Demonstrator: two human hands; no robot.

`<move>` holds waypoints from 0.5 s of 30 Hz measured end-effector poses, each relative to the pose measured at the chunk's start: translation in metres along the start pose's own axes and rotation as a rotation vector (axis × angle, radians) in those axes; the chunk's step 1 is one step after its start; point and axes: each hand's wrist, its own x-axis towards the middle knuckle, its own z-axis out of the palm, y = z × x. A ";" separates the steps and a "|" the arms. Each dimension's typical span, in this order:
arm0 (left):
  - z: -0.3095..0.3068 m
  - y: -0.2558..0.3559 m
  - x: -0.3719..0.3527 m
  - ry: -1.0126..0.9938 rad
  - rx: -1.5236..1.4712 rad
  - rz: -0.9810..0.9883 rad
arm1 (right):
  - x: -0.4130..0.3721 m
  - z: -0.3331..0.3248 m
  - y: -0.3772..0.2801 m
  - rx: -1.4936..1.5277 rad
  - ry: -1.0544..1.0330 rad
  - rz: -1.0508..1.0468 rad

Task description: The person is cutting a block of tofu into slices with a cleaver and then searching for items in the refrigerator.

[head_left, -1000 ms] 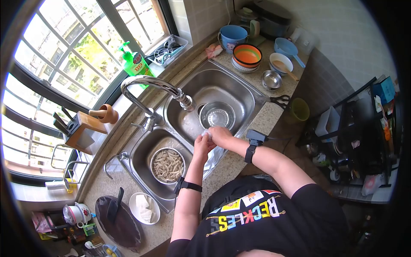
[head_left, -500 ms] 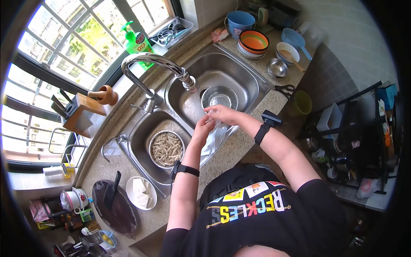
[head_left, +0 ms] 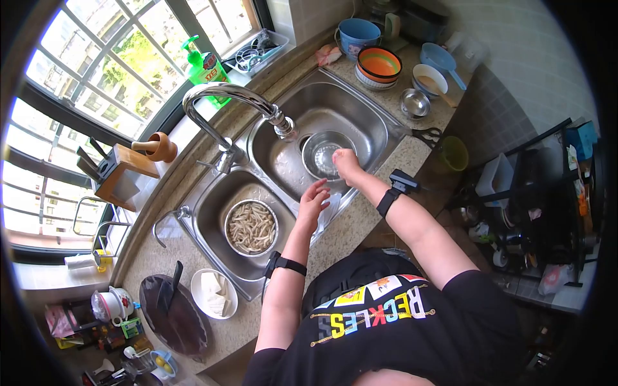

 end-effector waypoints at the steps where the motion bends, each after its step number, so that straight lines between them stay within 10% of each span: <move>1: 0.002 -0.002 -0.001 -0.013 -0.010 -0.038 | -0.003 -0.002 -0.002 0.040 -0.036 0.053; 7: 0.010 -0.009 -0.005 -0.012 0.017 -0.028 | -0.005 -0.001 0.013 0.087 0.022 0.092; 15: 0.011 -0.015 0.006 0.118 0.001 0.028 | 0.008 -0.020 0.053 0.581 -0.390 0.297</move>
